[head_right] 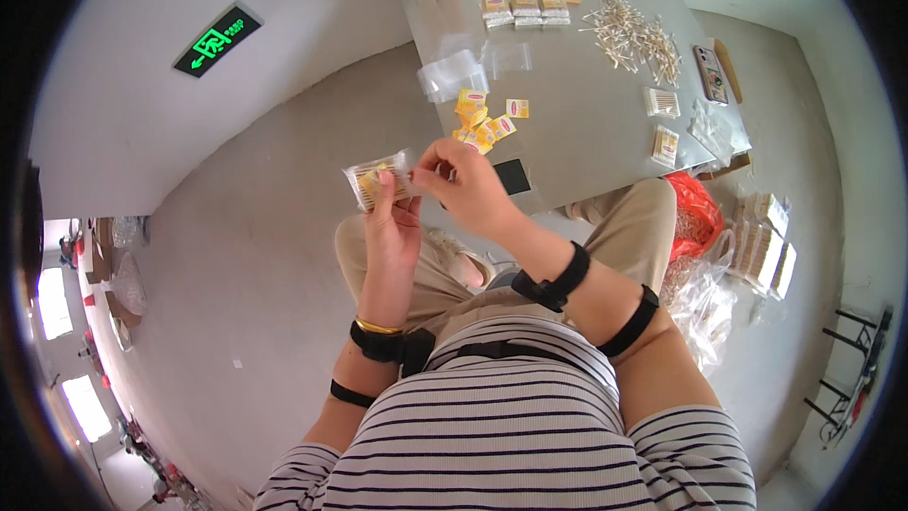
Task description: The person gathers loose cotton swabs on a table, aligns them into neat bundles, and places them into small clear plastic bags. They seal the bags and set them aside with other packaged units. The person repeats this process multiple times.
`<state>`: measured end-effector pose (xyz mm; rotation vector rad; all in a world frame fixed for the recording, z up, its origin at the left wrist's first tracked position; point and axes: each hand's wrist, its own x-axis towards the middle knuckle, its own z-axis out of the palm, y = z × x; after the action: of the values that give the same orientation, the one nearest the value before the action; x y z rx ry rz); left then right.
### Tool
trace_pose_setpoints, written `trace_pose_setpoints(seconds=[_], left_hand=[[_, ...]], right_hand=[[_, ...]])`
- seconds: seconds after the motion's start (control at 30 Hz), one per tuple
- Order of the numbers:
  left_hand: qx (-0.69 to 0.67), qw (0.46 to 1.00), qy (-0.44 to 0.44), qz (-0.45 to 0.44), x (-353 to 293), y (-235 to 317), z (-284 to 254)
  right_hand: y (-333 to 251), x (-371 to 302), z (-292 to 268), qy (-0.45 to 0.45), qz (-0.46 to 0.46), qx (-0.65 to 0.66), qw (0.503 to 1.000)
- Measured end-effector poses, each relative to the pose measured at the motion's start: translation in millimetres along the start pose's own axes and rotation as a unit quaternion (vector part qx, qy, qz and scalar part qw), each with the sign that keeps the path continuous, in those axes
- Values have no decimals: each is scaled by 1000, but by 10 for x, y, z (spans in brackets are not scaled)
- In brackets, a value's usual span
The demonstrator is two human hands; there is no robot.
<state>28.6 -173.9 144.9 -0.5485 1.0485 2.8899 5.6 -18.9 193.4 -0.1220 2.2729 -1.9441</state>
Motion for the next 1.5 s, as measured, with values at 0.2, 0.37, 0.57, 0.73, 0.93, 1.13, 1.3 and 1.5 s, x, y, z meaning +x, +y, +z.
trace_pose_setpoints(seconds=[0.2,0.37,0.57,0.73,0.93,1.13,1.3,1.5], left_hand=[[-43,994,-82,-60,-172,15,308],[-44,991,-109,-58,-251,-120,452],[-68,946,-251,-195,-310,-125,460],[398,846,-334,124,-451,264,764],[643,557,-352,390,-680,233,1231],[603,557,-365,439,-741,91,1272],[597,566,-373,428,-789,47,1327],[532,705,-381,275,-742,-95,1311]], right_hand=[[-263,-296,-252,55,-110,-16,992],[-279,-464,-334,64,-96,96,989],[-386,-647,-762,102,-146,15,984],[-691,-919,-1189,59,-288,-286,912],[-732,-1152,-1337,37,-408,-429,805],[-642,-1409,-1493,69,-292,-210,930],[-536,-1425,-1500,62,-253,-117,958],[-390,-1317,-1455,82,-208,-72,972]])
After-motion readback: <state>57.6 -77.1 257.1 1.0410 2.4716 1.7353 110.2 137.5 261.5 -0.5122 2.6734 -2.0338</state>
